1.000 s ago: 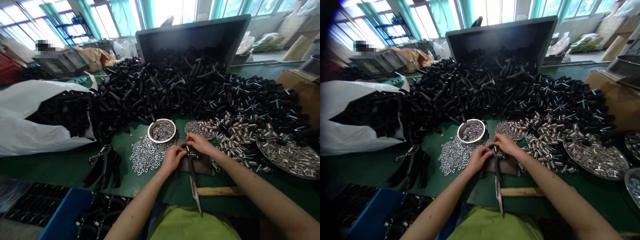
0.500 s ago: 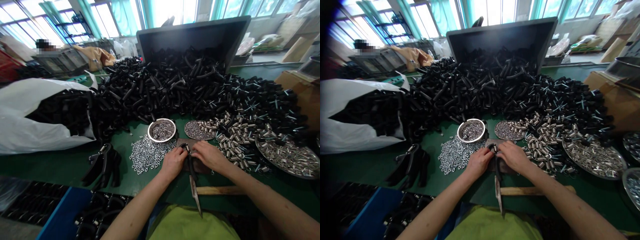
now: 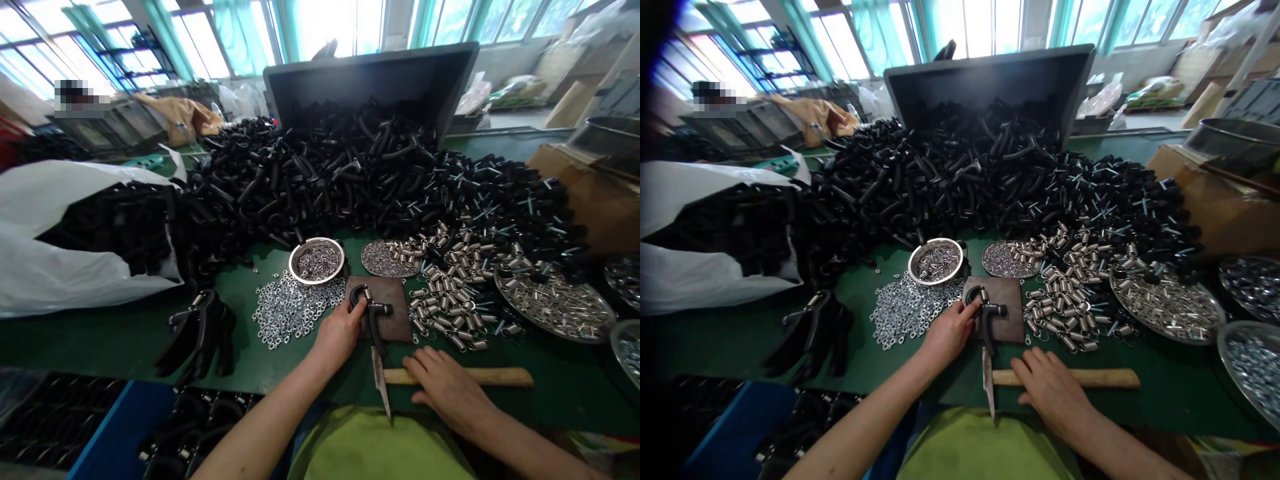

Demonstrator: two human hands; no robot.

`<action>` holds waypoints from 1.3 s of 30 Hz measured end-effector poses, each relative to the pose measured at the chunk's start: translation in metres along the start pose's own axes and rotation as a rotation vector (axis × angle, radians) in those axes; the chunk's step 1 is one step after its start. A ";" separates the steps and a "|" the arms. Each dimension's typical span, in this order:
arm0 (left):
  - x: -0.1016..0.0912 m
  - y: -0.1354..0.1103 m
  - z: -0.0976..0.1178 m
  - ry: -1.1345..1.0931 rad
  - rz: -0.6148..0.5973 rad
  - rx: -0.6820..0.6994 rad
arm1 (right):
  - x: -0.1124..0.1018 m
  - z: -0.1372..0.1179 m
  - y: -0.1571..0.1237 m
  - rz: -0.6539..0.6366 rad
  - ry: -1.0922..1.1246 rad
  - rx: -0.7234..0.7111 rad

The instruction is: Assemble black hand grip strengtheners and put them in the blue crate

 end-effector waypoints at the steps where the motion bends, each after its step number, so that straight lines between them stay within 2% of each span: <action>1: 0.000 0.000 0.000 -0.007 0.003 0.002 | 0.002 0.002 -0.001 0.002 0.009 0.030; 5: 0.000 0.000 0.000 -0.008 -0.007 0.008 | -0.003 0.006 -0.009 -0.089 0.155 0.080; 7: 0.001 0.000 -0.001 -0.002 -0.018 0.007 | -0.016 0.002 -0.012 -0.170 0.290 0.042; 9: 0.002 0.001 -0.002 -0.004 -0.022 0.004 | -0.038 -0.002 -0.011 -0.186 0.427 -0.006; 11: 0.003 0.000 -0.003 -0.011 -0.022 0.005 | -0.063 0.001 -0.001 -0.090 0.506 -0.004; 14: 0.004 0.000 -0.002 -0.020 -0.006 0.020 | -0.083 0.022 0.030 0.167 0.512 0.105; 16: 0.005 -0.001 -0.002 -0.017 0.008 0.021 | -0.079 0.037 0.054 0.281 0.478 0.184; 17: 0.004 -0.001 -0.002 -0.012 0.017 0.020 | -0.072 0.044 0.066 0.290 0.453 0.216; 19: 0.004 -0.002 -0.003 -0.002 0.030 0.016 | -0.054 0.053 0.085 0.219 0.410 0.271; 21: 0.004 -0.003 -0.005 -0.009 0.040 0.010 | -0.043 0.057 0.091 0.158 0.400 0.292; 26: 0.003 -0.006 -0.012 -0.105 0.106 0.009 | -0.059 0.039 0.067 0.250 0.348 0.224; 30: 0.004 -0.006 -0.015 -0.119 0.107 -0.011 | -0.046 0.025 0.055 0.092 0.221 0.213; 32: 0.005 -0.005 -0.015 -0.114 0.097 -0.026 | -0.046 0.022 0.051 0.082 0.249 0.216; 37: 0.003 -0.003 -0.017 -0.113 0.093 -0.038 | -0.078 0.028 0.042 0.360 0.350 0.235; 39: 0.004 -0.003 -0.016 -0.107 0.084 -0.037 | -0.077 0.030 0.043 0.377 0.330 0.247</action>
Point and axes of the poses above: each hand's wrist, its own y-axis towards the middle knuckle, its own x-axis out of the palm, z = x × y, the point moved 8 cm from there along y, towards the middle knuckle, and after that the axes turned 9 degrees about -y, right-handed, at the moved point
